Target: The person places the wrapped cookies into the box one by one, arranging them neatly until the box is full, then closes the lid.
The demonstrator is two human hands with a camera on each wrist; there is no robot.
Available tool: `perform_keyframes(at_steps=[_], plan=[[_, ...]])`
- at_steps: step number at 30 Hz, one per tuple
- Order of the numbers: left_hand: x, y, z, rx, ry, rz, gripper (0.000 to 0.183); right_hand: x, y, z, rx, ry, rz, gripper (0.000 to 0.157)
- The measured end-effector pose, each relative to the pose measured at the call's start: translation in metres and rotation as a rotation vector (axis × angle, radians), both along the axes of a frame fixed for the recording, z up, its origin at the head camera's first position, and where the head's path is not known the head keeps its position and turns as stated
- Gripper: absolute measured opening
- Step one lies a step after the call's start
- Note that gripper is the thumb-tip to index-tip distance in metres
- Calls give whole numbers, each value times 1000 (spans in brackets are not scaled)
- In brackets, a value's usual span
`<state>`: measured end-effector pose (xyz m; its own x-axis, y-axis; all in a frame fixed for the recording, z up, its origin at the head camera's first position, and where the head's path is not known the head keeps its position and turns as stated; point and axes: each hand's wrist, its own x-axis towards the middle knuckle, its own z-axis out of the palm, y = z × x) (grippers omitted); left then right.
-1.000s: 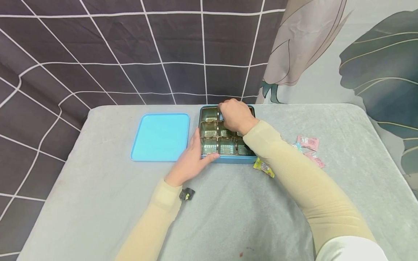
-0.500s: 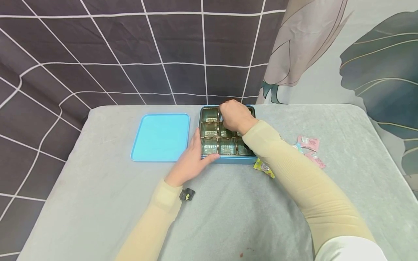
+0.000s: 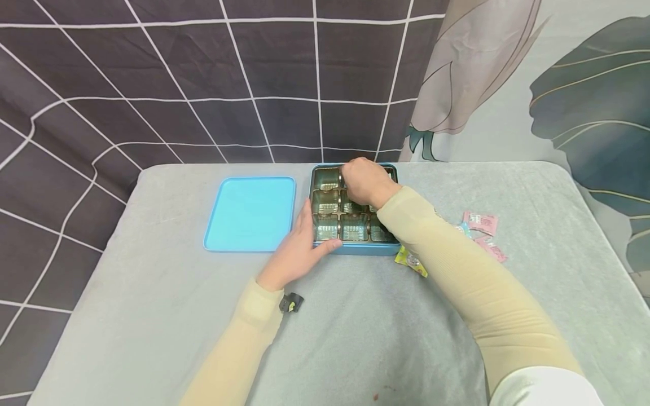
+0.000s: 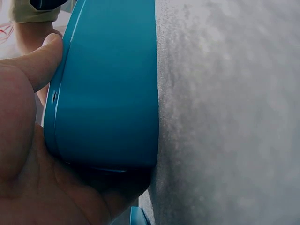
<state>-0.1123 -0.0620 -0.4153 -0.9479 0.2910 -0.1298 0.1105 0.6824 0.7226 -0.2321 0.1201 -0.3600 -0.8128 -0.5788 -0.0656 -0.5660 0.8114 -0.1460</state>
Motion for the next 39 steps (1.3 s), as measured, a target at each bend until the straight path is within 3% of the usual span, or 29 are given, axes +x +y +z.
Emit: perform_keyframes(at_steps=[7,18,39], plan=[[0,0,1,-4,6,1,108,-1,0,-1,26,-19,-9,9],[-1,0,-1,11,11,0,108,0,2,0,36,1,-45,20],[-1,0,-2,6,12,5,109,-2,2,-2,-89,19,-71,14]])
